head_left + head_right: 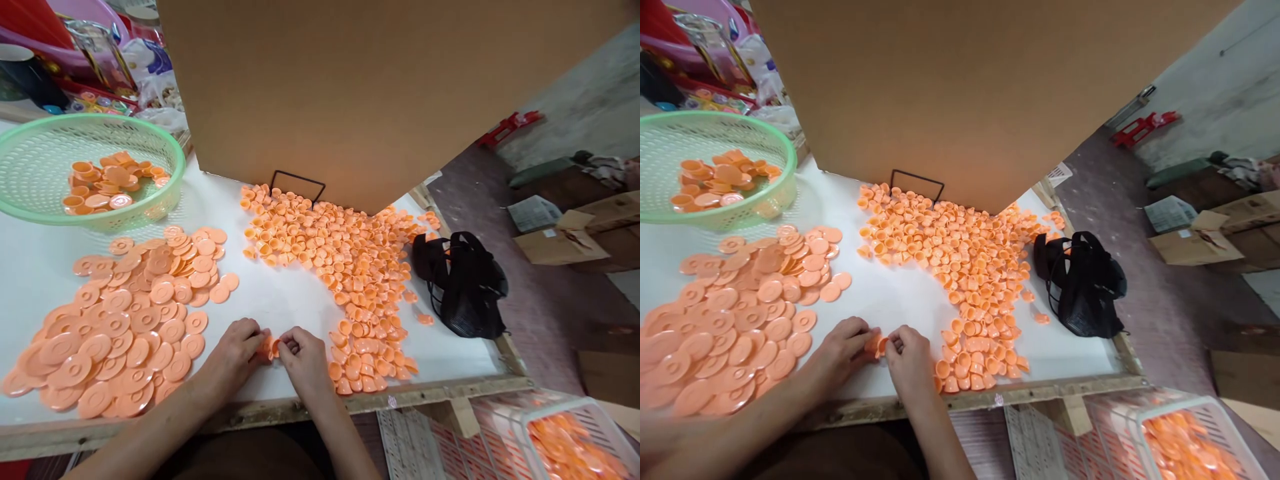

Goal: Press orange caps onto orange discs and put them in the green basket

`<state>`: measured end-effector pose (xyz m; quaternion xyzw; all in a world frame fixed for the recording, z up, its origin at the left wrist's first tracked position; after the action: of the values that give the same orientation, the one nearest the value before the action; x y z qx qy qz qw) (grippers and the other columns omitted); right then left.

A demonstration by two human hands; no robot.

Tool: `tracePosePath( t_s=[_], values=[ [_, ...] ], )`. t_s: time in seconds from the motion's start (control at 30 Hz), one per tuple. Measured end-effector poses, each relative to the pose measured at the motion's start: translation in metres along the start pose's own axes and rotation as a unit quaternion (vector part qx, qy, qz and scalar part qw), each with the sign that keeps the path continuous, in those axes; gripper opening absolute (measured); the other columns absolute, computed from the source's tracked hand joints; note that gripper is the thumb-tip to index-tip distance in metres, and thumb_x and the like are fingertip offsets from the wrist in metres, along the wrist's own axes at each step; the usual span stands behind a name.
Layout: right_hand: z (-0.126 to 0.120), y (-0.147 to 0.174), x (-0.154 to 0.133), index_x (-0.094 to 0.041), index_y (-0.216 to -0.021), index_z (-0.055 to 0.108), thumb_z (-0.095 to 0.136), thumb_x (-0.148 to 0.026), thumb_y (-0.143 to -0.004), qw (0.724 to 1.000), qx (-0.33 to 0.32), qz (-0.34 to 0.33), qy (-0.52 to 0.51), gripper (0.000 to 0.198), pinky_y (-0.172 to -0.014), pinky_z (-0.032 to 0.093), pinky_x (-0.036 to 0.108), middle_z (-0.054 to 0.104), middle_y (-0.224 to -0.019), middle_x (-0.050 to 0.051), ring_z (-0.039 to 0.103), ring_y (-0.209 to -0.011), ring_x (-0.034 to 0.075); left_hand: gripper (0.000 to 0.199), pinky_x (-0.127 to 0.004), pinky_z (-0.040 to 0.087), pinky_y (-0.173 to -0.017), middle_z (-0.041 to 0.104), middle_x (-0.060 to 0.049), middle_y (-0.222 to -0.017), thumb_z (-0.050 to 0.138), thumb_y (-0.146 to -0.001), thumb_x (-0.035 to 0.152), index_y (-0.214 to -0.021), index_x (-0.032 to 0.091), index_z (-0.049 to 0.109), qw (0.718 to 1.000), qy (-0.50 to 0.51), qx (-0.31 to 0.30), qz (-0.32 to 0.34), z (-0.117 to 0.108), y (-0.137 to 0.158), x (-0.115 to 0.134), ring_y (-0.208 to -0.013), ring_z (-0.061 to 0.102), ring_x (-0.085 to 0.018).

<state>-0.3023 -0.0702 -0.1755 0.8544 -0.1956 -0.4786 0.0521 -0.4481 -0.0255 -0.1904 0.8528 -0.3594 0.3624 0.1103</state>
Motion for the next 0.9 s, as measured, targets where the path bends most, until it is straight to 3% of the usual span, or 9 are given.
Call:
tracePosePath(
  t_s=[0.13,0.23,0.3,0.4,0.57,0.73,0.9],
  values=[
    [0.005,-0.001,-0.014,-0.020,-0.066,0.056,0.052,-0.011,-0.078,0.996,0.000,-0.042,0.076,0.016,-0.060,0.039,0.024,0.060,-0.066,0.000,0.055,-0.064,0.015,0.019,-0.033,0.042,-0.073,0.058,-0.005,-0.083,0.049,-0.094,0.024,-0.096,0.018,0.067,1.000,-0.027,0.000,-0.003,-0.003,-0.004,0.005,-0.081,0.052,-0.019],
    [0.008,-0.002,-0.018,-0.020,-0.064,0.052,0.053,-0.008,-0.077,0.994,-0.006,-0.035,0.103,0.018,-0.060,0.037,0.024,0.058,-0.065,-0.001,0.053,-0.062,0.015,0.014,-0.031,0.043,-0.074,0.059,-0.005,-0.086,0.056,-0.089,0.024,-0.094,0.019,0.068,0.999,0.026,-0.028,-0.028,-0.012,-0.005,0.008,-0.082,0.053,-0.018],
    [0.009,-0.002,-0.019,-0.020,-0.065,0.051,0.053,-0.007,-0.077,0.992,-0.010,-0.041,0.118,0.018,-0.060,0.036,0.024,0.057,-0.065,-0.001,0.053,-0.063,0.015,0.014,-0.028,0.044,-0.072,0.061,-0.004,-0.087,0.059,-0.083,0.022,-0.094,0.021,0.069,0.989,0.113,-0.051,-0.079,-0.017,-0.006,0.008,-0.080,0.056,-0.017],
    [0.009,0.000,-0.020,-0.020,-0.068,0.051,0.052,-0.005,-0.078,0.988,-0.013,-0.056,0.147,0.018,-0.060,0.035,0.024,0.057,-0.068,0.000,0.054,-0.065,0.015,0.019,-0.024,0.043,-0.064,0.064,-0.001,-0.077,0.057,-0.078,0.021,-0.092,0.020,0.070,0.952,0.232,-0.075,-0.187,-0.017,-0.008,0.007,-0.070,0.057,-0.014],
    [0.010,0.004,-0.023,-0.019,-0.072,0.052,0.049,-0.006,-0.084,0.978,-0.021,-0.068,0.198,0.017,-0.063,0.036,0.026,0.060,-0.074,0.002,0.057,-0.070,0.018,0.012,-0.023,0.036,-0.054,0.059,0.002,-0.061,0.056,-0.070,0.026,-0.066,0.016,0.060,0.921,0.251,-0.037,-0.295,-0.002,-0.014,0.004,-0.059,0.050,-0.012],
    [0.015,0.006,-0.019,-0.019,-0.073,0.053,0.048,-0.009,-0.086,0.981,-0.006,-0.052,0.188,0.018,-0.061,0.037,0.027,0.060,-0.074,0.003,0.057,-0.067,0.018,0.022,-0.021,0.030,-0.050,0.050,0.004,-0.054,0.053,-0.074,0.033,-0.059,0.016,0.053,0.909,0.283,0.000,-0.307,0.006,-0.011,0.004,-0.053,0.041,-0.010],
    [0.016,0.009,-0.007,-0.019,-0.075,0.056,0.048,-0.014,-0.086,0.997,0.016,-0.025,0.068,0.015,-0.064,0.043,0.028,0.064,-0.077,0.004,0.059,-0.071,0.019,0.022,-0.019,0.032,-0.047,0.054,0.003,-0.056,0.054,-0.075,0.033,-0.063,0.015,0.058,0.907,0.294,0.006,-0.300,0.003,-0.007,0.008,-0.051,0.044,-0.009]
  ],
)
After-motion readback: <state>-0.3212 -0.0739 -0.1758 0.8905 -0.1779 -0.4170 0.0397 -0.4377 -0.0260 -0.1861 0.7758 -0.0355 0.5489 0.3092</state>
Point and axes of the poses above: each hand's wrist, its own y-axis away from the middle knuckle, its own z-axis out of the palm, x = y × z, the point moved 4 cm from there along -y, towards the middle knuckle
